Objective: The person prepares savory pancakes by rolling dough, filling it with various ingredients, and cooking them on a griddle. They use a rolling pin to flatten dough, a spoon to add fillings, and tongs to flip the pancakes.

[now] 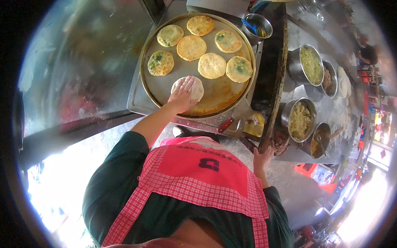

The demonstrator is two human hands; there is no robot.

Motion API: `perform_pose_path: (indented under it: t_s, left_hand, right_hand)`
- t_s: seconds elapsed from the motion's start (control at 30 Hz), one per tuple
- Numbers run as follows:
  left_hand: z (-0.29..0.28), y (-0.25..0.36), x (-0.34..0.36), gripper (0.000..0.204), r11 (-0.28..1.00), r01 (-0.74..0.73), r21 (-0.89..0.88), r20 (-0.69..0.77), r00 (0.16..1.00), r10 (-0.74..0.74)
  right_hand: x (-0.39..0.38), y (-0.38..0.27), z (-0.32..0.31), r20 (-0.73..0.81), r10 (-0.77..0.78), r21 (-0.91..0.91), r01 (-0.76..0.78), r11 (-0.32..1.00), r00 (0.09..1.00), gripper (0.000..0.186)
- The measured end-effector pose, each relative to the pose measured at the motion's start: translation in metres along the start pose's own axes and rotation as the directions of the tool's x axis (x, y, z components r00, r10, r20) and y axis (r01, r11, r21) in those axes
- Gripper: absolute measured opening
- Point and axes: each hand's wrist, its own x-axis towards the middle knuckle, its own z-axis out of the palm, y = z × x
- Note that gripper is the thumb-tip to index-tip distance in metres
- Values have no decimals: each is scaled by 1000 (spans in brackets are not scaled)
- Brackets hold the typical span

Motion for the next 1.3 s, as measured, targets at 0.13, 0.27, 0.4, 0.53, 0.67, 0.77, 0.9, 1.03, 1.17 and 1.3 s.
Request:
perform_pose_path:
  t_s: [0.13, 0.27, 0.4, 0.53, 0.67, 0.77, 0.9, 1.03, 1.17, 1.3]
  left_hand:
    - [-15, 4, -23, 74, 981, 0, -193, -205, 978, -40]
    - [-32, -14, -92, 54, 858, -138, -494, -340, 939, -45]
    - [-56, -51, -172, 22, 876, -147, -460, -503, 856, -121]
    - [-101, -89, -234, 25, 952, -31, -304, -601, 781, -166]
    - [-157, -96, -280, 34, 983, 131, -129, -672, 717, -184]
    - [-209, -97, -298, 32, 997, 78, -16, -801, 596, -59]
    - [-286, -102, -328, 30, 940, 245, 237, -856, 510, 83]
    - [-349, -104, -354, 30, 754, 481, 448, -814, 567, 122]
    - [-386, -96, -366, 32, 618, 612, 493, -790, 613, 23]
    - [-394, -92, -368, 34, 597, 644, 479, -775, 629, -56]
  right_hand:
    - [-2, -11, -2, -12, -40, 3, 40, 999, 999, 79]
    - [-4, -8, -1, -34, 14, 38, -13, 999, 999, 71]
    - [-6, -1, -10, -112, -31, 192, 52, 980, 993, 61]
    - [16, -32, -37, -251, -55, 284, 128, 950, 966, 58]
    - [53, -105, -72, 213, -244, 857, -61, 512, 946, 53]
    - [72, -169, -92, 467, -334, 814, -251, 523, 818, 25]
    - [65, -239, -122, 674, -429, 696, -322, 642, 601, 19]
    - [53, -263, -129, 726, -506, 672, -325, 665, 466, 18]
    - [62, -250, -118, 696, -582, 706, -252, 662, 421, 18]
    - [80, -239, -108, 699, -570, 707, -298, 641, 431, 18]
